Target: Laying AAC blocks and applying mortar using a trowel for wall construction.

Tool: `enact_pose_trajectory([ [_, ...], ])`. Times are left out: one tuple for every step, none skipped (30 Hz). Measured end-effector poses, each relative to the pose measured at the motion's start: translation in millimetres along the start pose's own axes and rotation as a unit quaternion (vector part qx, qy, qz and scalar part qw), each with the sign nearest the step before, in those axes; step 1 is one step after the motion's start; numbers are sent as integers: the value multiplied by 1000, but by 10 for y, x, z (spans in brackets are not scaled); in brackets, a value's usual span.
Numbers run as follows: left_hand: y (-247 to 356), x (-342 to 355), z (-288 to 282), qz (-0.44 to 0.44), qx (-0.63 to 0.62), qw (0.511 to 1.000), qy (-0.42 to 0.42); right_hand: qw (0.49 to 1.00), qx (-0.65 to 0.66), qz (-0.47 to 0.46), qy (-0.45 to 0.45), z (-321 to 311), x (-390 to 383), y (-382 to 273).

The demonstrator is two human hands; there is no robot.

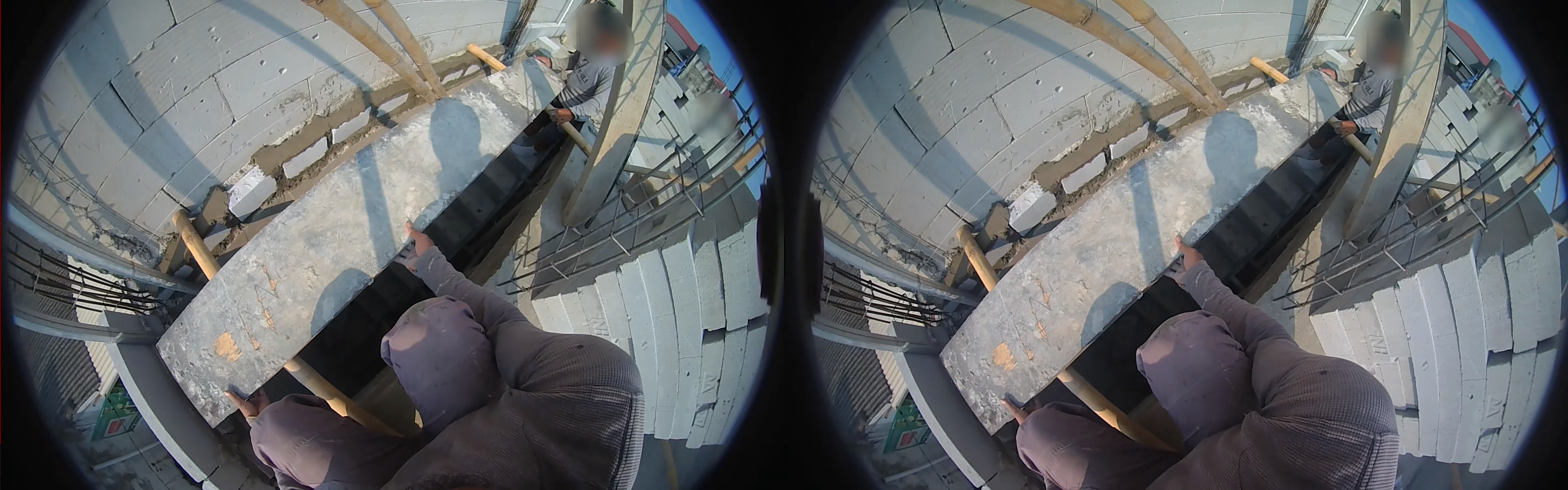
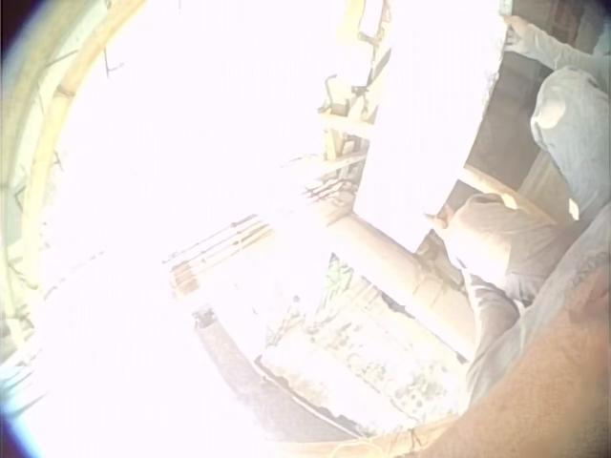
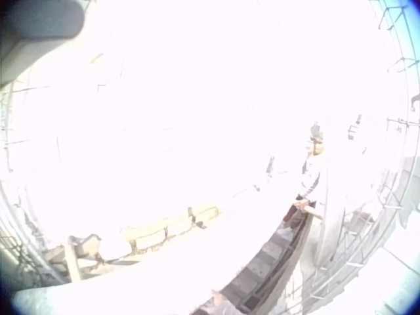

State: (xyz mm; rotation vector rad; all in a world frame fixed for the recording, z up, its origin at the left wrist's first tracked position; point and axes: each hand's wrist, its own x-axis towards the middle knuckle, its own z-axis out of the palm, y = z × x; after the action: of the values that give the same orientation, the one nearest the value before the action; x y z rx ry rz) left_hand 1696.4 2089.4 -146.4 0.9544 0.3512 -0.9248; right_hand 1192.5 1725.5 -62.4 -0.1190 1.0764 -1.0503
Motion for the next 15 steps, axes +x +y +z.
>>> enact_pose_trajectory([
  [-11,-35,61,9,-4,1000,-3,999,27,11,27,-9,-14,0],
  [-42,-80,172,17,-7,1000,-6,999,29,11,32,-98,62,3],
  [-73,-121,252,13,-3,1000,-5,999,40,10,8,-183,141,13],
  [-87,-186,306,27,-3,1000,3,999,49,11,-20,-282,275,39],
  [-97,-237,347,41,-4,999,13,999,47,17,-17,-388,422,59],
  [-117,-260,378,43,-4,999,22,1000,1,-7,-12,-484,577,73],
  [-127,-232,393,50,-9,998,22,998,-49,-24,-14,-466,715,116],
  [-139,-258,283,63,-16,997,35,999,-30,-4,-19,-390,651,127],
  [-151,-266,164,55,-12,998,21,999,-15,25,-28,-276,472,118],
  [-181,-263,300,50,-19,997,63,1000,-4,20,-20,-182,282,74],
  [-152,-217,242,34,-46,998,35,998,14,39,-50,-150,197,21],
  [-149,-209,284,14,-66,998,11,997,-1,42,-60,-157,128,-28],
  [-201,-297,504,-5,-69,998,-7,997,0,39,-61,-245,75,-85],
  [-234,-370,735,-22,-72,997,-31,997,4,32,-65,-253,57,-98],
  [-220,-400,701,6,-70,997,-43,999,-7,35,-36,-191,8,-49],
])
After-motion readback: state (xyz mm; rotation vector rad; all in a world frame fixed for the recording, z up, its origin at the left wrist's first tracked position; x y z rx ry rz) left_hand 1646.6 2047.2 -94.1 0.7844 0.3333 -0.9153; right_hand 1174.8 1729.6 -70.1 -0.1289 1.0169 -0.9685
